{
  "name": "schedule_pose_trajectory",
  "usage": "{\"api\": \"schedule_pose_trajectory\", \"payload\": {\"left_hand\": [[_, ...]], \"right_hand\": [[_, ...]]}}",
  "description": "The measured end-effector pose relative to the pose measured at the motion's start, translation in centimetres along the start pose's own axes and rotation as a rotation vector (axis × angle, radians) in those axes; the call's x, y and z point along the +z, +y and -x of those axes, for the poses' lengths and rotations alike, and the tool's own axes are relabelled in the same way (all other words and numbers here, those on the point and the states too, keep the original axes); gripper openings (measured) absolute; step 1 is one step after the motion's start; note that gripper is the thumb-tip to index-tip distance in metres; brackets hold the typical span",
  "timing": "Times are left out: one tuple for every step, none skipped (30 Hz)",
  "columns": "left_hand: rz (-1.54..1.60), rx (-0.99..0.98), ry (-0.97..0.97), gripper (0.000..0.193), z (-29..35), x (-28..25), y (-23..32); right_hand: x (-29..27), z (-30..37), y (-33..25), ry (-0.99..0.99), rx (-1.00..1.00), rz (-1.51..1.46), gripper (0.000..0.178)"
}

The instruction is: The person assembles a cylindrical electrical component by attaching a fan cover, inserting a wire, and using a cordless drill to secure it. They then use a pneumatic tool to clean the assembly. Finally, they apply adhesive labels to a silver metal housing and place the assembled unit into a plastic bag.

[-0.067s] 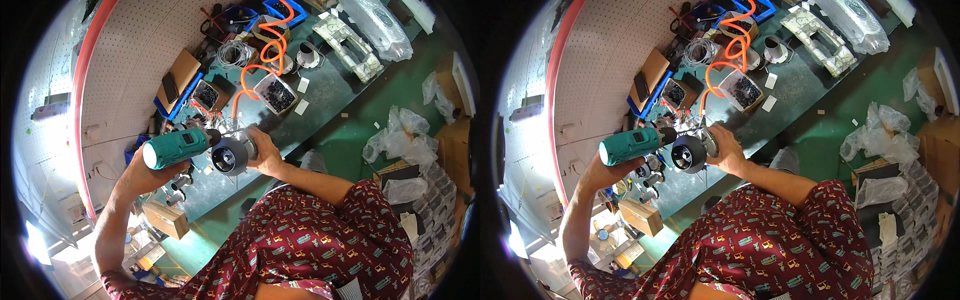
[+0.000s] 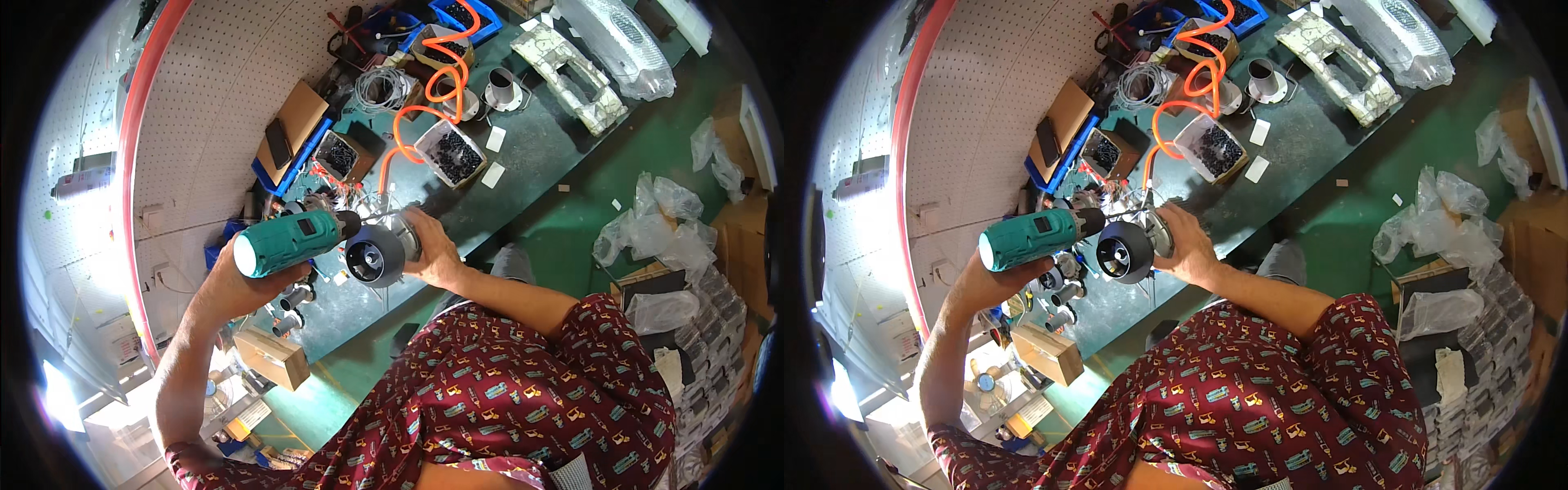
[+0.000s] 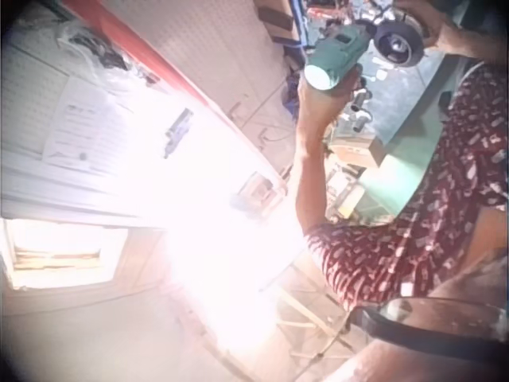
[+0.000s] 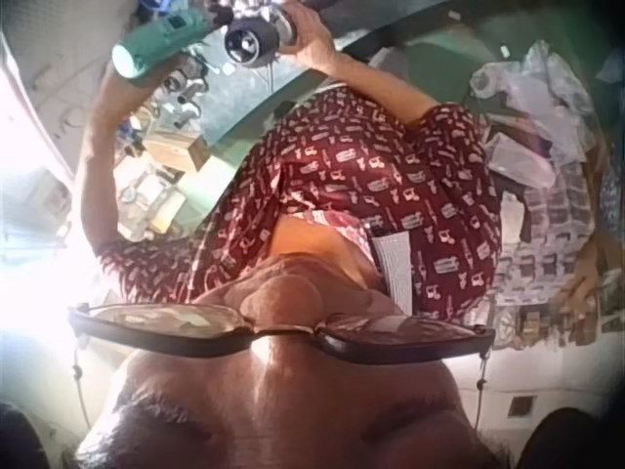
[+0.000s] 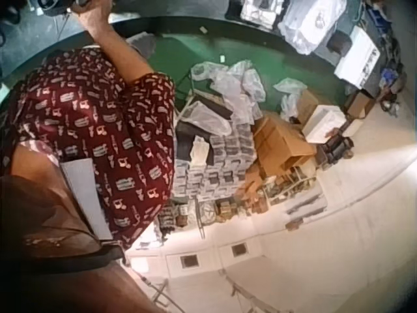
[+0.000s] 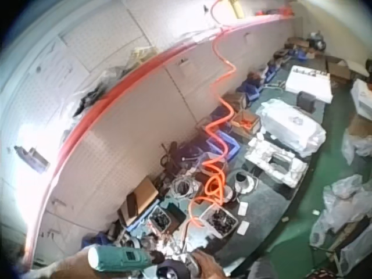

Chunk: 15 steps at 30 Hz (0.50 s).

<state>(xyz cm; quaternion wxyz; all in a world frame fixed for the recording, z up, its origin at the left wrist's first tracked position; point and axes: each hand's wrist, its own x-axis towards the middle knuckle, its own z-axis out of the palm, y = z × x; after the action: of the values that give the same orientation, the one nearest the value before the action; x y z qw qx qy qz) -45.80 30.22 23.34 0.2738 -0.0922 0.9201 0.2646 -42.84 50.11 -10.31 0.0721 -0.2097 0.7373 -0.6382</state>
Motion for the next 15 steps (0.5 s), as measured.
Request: {"api": "schedule_pose_trajectory", "payload": {"left_hand": [[0.009, -0.004, 0.012, 0.034, 0.0, 0.1, 0.1], [0.015, 0.001, 0.01, 0.034, 0.0, 0.3, 0.1], [0.02, 0.007, 0.008, 0.035, -0.1, 0.4, 0.1], [0.026, 0.012, 0.006, 0.035, -0.2, 0.5, 0.0], [0.007, 0.012, 0.016, 0.036, 0.0, 0.7, -0.2], [-0.013, 0.012, 0.026, 0.036, 0.1, 0.8, -0.5], [-0.032, 0.012, 0.035, 0.037, 0.4, 0.9, -0.8], [-0.07, 0.006, 0.049, 0.038, 0.6, 1.0, -0.8], [-0.107, -0.001, 0.063, 0.038, 0.7, 1.0, -0.8], [-0.145, -0.008, 0.076, 0.039, 1.0, 1.0, -0.8], [-0.135, -0.017, 0.071, 0.04, 1.2, 0.9, -0.4], [-0.019, -0.048, 0.075, 0.04, 1.7, 0.7, -0.2], [0.096, -0.079, 0.077, 0.041, 2.4, 0.5, -0.1], [0.214, -0.116, 0.083, 0.041, 3.5, 0.7, -0.4], [0.125, -0.082, 0.162, 0.04, 4.7, 0.6, -1.6]], "right_hand": [[0.0, 0.0, 0.0, -0.001, 0.0, 0.0, 0.092], [0.1, 0.0, 0.0, -0.001, -0.001, 0.001, 0.091], [0.1, -0.1, 0.0, -0.002, -0.001, 0.002, 0.091], [0.1, -0.1, 0.0, 0.002, -0.004, 0.007, 0.091], [0.0, -0.2, 0.0, -0.001, -0.013, 0.01, 0.091], [0.0, -0.2, 0.0, -0.003, -0.021, 0.013, 0.091], [0.1, -0.1, -0.1, -0.006, -0.008, 0.007, 0.091], [0.1, 0.0, -0.2, -0.006, 0.001, 0.004, 0.09], [0.2, 0.1, -0.3, -0.007, 0.011, 0.0, 0.09], [0.3, 0.3, -0.3, -0.002, 0.001, -0.01, 0.089], [0.3, 0.1, -0.3, 0.01, -0.011, -0.012, 0.088], [0.3, 0.0, -0.2, 0.021, -0.022, -0.015, 0.088], [0.3, -0.2, -0.1, 0.032, -0.036, -0.052, 0.087], [0.1, -0.3, -0.5, 0.002, -0.018, -0.076, 0.088], [-0.4, -0.6, -1.3, -0.022, 0.007, -0.095, 0.089]]}}
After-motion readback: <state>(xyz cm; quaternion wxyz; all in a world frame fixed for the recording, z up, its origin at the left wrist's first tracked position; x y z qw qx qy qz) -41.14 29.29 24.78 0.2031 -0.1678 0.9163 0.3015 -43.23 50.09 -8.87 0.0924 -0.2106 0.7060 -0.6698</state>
